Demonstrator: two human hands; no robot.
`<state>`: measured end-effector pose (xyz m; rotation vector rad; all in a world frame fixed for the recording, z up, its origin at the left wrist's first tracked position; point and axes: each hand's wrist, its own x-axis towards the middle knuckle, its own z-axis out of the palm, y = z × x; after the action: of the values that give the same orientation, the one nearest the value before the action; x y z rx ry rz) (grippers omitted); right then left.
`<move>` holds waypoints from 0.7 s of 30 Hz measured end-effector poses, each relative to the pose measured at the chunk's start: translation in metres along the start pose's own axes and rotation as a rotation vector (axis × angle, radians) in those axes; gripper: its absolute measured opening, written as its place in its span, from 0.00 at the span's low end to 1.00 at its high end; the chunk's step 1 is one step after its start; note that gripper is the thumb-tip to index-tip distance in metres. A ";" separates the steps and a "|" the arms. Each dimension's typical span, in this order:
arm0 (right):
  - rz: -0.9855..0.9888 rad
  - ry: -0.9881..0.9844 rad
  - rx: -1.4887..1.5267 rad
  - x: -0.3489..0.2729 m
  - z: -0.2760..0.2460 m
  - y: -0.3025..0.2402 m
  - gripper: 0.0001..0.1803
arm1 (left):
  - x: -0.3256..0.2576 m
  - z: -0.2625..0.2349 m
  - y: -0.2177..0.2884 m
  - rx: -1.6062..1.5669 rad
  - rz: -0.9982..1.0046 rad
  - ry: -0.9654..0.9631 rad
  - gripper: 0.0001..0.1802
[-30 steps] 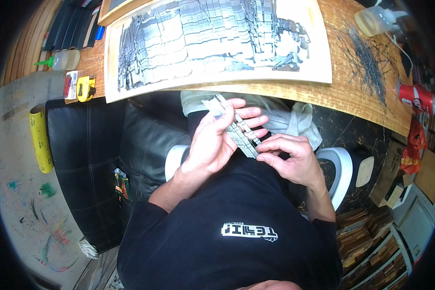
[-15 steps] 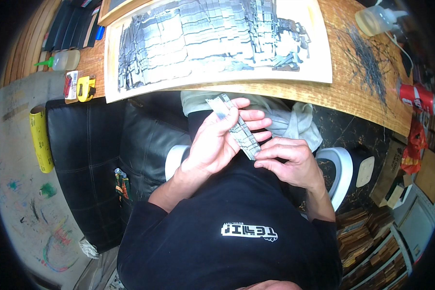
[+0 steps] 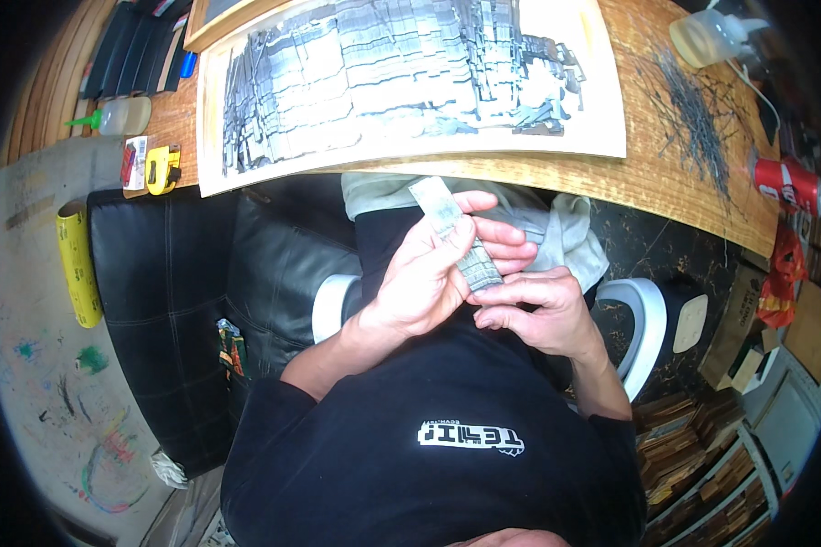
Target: The person sits at a workbench and repeatedly picks up small gray strips, folds or bends them, and places them into a wooden tray. The person also wipes the strips with a cloth and occasionally lifts the tray lid to arrange the contents.
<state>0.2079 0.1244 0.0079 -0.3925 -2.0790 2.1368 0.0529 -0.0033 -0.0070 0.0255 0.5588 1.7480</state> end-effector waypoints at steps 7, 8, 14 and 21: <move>-0.057 0.101 -0.068 -0.048 0.013 0.009 0.12 | 0.012 0.016 0.036 0.532 -0.378 0.052 0.27; -0.050 0.115 -0.050 -0.052 0.016 0.011 0.13 | 0.015 0.011 0.029 0.511 -0.359 0.123 0.21; 0.035 0.285 0.080 -0.043 0.038 0.016 0.15 | 0.042 0.005 0.020 0.571 -0.359 0.171 0.14; 0.031 0.247 0.033 -0.040 0.028 0.015 0.15 | 0.050 0.015 0.030 0.644 -0.429 0.121 0.11</move>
<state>0.2392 0.0860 -0.0028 -0.6526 -1.9111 2.0184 0.0174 0.0436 0.0041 0.2355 1.1102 1.1058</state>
